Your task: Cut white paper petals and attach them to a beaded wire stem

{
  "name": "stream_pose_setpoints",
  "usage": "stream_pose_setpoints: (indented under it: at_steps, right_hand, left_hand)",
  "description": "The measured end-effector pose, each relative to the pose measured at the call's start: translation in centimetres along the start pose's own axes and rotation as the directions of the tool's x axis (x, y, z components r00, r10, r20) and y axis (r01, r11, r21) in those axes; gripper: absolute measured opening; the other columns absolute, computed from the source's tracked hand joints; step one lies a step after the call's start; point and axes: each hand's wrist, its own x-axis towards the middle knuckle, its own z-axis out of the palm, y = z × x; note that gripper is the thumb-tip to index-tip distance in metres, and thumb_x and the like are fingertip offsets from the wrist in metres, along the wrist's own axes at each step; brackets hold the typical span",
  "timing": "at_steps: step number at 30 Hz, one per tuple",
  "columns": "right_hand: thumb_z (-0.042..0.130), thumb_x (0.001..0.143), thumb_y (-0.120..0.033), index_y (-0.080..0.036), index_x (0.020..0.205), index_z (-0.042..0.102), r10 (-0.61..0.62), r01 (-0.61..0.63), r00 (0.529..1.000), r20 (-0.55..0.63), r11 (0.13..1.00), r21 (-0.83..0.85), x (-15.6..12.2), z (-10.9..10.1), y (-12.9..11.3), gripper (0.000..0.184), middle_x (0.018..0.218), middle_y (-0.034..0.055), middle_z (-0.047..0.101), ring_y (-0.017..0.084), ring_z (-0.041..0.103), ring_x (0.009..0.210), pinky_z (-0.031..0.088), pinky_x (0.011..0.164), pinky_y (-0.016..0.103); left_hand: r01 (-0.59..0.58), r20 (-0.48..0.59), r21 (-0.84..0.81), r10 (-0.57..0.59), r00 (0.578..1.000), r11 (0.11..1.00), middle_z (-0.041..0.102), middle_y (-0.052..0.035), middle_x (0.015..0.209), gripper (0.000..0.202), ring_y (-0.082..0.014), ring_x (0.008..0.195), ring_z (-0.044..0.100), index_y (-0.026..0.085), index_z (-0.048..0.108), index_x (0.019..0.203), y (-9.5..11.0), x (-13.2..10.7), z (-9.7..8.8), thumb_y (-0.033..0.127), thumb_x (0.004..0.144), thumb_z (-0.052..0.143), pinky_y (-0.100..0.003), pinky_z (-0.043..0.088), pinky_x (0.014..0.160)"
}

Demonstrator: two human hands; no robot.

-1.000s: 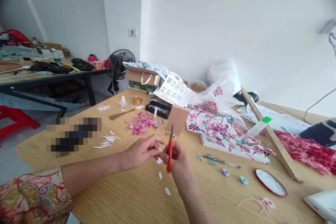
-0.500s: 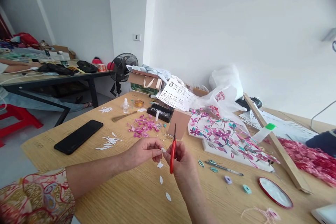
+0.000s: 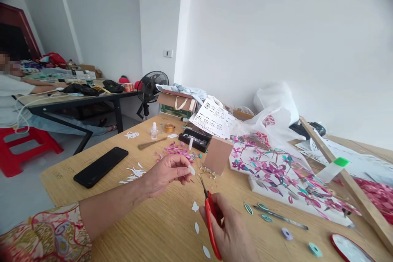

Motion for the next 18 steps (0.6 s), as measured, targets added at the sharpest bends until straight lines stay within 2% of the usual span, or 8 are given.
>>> stream_pose_setpoints:
  at_steps: [6, 11, 15, 18]
  right_hand:
    - [0.044, 0.073, -0.046, -0.022, 0.064, 0.044, -0.051, 0.049, 0.999, -0.018, 0.992, -0.114, -0.15, 0.06, -0.5, 0.026, 0.05, -0.0034, 0.047, 0.012, 0.04, 0.045, 0.029, 0.043, 0.022]
    - [0.041, 0.076, -0.045, -0.021, 0.064, 0.042, -0.038, 0.034, 0.999, -0.021, 0.989, -0.145, -0.18, 0.02, -0.11, 0.027, 0.051, -0.0039, 0.045, 0.011, 0.04, 0.046, 0.029, 0.044, 0.021]
    - [0.04, 0.076, -0.047, -0.021, 0.062, 0.042, 0.0, 0.001, 1.0, 0.024, 1.0, -0.023, -0.16, 0.19, -0.03, 0.03, 0.051, -0.0043, 0.042, 0.011, 0.038, 0.048, 0.029, 0.045, 0.022]
    - [0.04, 0.075, -0.049, -0.021, 0.062, 0.042, 0.069, -0.082, 0.995, 0.074, 0.978, 0.19, -0.11, 0.3, -0.28, 0.032, 0.049, -0.0048, 0.04, 0.011, 0.039, 0.047, 0.03, 0.045, 0.022]
  left_hand:
    - [-0.013, 0.064, 0.019, 0.012, 0.998, 1.0, 0.057, -0.0016, 0.061, 0.025, -0.0095, 0.058, 0.054, 0.012, 0.051, 0.072, 0.13, -0.08, 0.36, 0.034, 0.067, 0.062, -0.021, 0.04, 0.055]
    - [0.007, 0.074, 0.014, -0.008, 0.997, 1.0, 0.057, -0.0018, 0.062, 0.026, -0.0097, 0.059, 0.054, 0.012, 0.05, 0.072, 0.4, -0.35, 0.53, 0.034, 0.066, 0.062, -0.022, 0.04, 0.056]
    - [0.009, 0.07, 0.015, -0.01, 0.997, 1.0, 0.057, -0.0019, 0.063, 0.027, -0.0101, 0.058, 0.054, 0.012, 0.05, 0.072, 0.38, -0.52, 0.73, 0.035, 0.066, 0.062, -0.023, 0.041, 0.056]
    - [0.018, 0.067, 0.008, -0.018, 0.998, 1.0, 0.056, -0.0019, 0.062, 0.026, -0.01, 0.058, 0.054, 0.012, 0.049, 0.071, 0.42, -0.62, 1.0, 0.035, 0.066, 0.062, -0.022, 0.041, 0.055]
